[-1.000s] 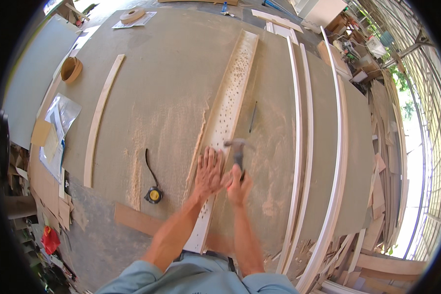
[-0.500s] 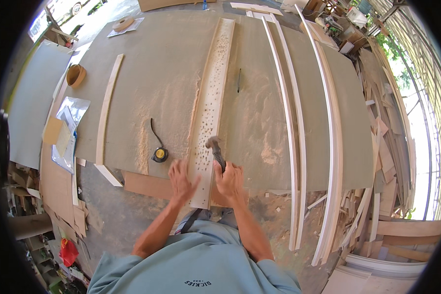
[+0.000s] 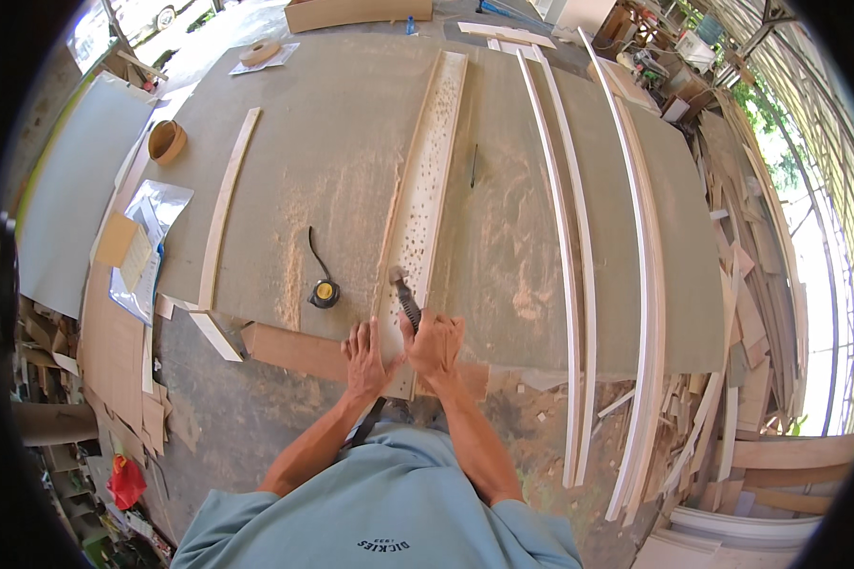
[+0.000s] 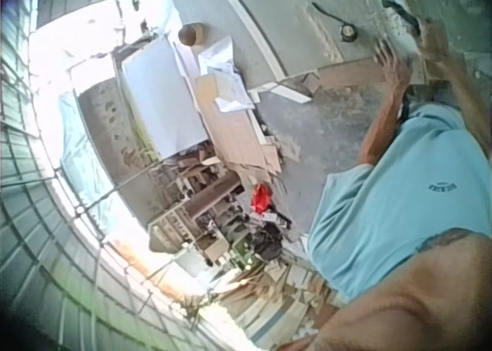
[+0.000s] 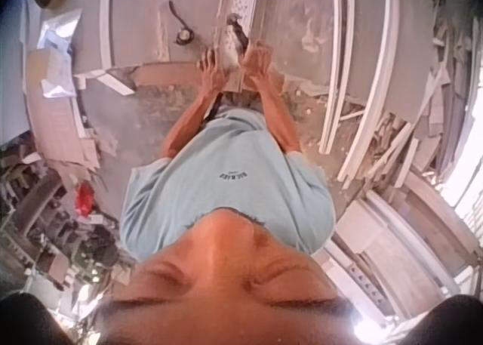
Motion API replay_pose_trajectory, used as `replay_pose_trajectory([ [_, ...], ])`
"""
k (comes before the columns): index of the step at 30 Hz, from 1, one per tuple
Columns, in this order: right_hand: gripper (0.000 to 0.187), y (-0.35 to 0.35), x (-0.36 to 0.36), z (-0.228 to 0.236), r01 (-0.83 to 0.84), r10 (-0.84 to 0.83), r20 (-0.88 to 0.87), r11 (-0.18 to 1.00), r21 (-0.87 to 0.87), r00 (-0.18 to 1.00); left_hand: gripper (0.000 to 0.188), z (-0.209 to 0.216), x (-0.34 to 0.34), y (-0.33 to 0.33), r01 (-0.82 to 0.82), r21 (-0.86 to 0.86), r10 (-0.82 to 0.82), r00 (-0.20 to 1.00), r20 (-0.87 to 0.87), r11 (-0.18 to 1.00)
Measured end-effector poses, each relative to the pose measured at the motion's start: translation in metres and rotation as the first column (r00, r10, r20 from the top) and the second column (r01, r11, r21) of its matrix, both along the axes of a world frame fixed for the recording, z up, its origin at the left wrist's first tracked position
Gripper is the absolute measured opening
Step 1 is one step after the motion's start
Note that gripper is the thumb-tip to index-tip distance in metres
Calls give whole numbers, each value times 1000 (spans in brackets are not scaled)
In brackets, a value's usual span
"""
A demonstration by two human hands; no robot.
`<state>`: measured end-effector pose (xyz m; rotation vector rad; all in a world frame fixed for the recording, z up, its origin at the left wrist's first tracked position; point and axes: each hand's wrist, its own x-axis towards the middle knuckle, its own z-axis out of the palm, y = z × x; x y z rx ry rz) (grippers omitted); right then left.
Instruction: The person measures and aligns wooden strips on a large workbench. They use a measuring tape to mark lengths, a hammer to secure parts, and move various wooden components around the workspace.
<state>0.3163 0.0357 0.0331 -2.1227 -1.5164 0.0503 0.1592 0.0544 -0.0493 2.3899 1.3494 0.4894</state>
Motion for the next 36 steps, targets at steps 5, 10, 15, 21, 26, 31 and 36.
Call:
replay_pose_trajectory([
  [5,38,2,1,-19,26,-61,77,917,398,995,95,0,2,0,-2,-17,2,1000,-4,1000],
  [10,43,9,-9,-16,36,-75,-139,964,-262,987,90,0,-3,1,-6,-59,5,1000,-15,998],
  [15,39,63,-31,-16,138,-119,-235,988,66,965,89,-17,-5,7,34,-53,-34,999,0,998],
  [21,40,93,-44,-51,-168,183,-254,983,76,950,85,-33,-13,7,53,-9,-53,998,18,999],
  [26,37,8,14,-73,11,60,-266,966,257,962,85,-13,-3,3,13,-90,-8,998,59,996],
  [31,52,-171,148,-87,620,-620,48,785,20,783,85,-12,-4,1,13,-81,-8,998,62,997],
  [36,108,-335,267,-38,894,-895,216,313,-321,391,87,-15,-8,4,-5,-59,8,999,44,998],
])
